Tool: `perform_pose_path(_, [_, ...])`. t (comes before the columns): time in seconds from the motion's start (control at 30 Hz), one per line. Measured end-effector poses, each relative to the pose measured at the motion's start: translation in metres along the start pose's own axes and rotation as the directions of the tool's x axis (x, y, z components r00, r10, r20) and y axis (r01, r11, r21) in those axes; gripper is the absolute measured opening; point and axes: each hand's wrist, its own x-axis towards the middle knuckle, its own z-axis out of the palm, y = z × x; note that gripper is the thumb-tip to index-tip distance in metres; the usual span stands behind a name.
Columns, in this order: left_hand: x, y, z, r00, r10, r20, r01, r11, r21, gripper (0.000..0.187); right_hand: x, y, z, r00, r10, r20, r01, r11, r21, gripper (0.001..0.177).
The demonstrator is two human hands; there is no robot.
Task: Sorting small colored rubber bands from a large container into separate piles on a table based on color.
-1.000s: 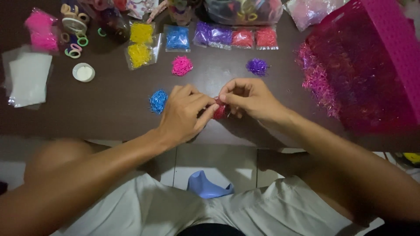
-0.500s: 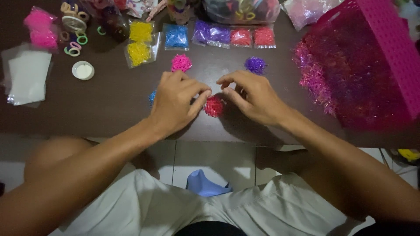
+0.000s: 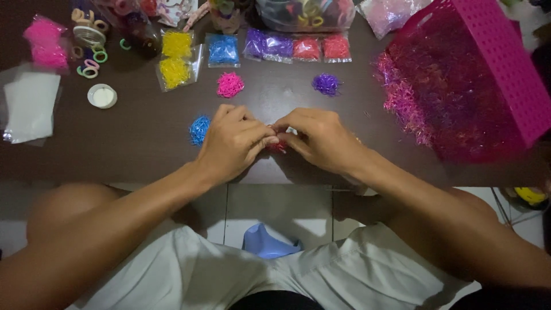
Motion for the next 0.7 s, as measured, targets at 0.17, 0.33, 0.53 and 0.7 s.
perform_pose_path(0.17, [-0.003, 0.001, 0.005, 1.0, -0.012, -0.023, 0.012, 0.999, -0.037, 0.014, -0.002, 0.001, -0.002, 0.995, 0.063, 0.081, -0.056, 0.994, -0.092, 0.006])
perform_pose_path(0.33, [-0.004, -0.002, 0.01, 1.0, 0.012, -0.002, -0.012, 0.999, -0.033, 0.016, 0.004, 0.016, -0.018, 0.954, 0.133, 0.27, -0.048, 0.953, -0.3, 0.009])
perform_pose_path(0.53, [-0.004, -0.002, 0.011, 0.94, 0.249, 0.234, -0.281, 0.953, 0.113, 0.062, -0.009, 0.08, -0.105, 0.744, 0.651, 0.15, -0.346, 0.568, -0.747, 0.015])
perform_pose_path(0.7, [-0.016, 0.002, 0.023, 0.878, 0.303, 0.37, -0.408, 0.879, 0.248, 0.078, -0.018, 0.079, -0.139, 0.568, 0.82, 0.061, -0.512, 0.411, -0.754, 0.027])
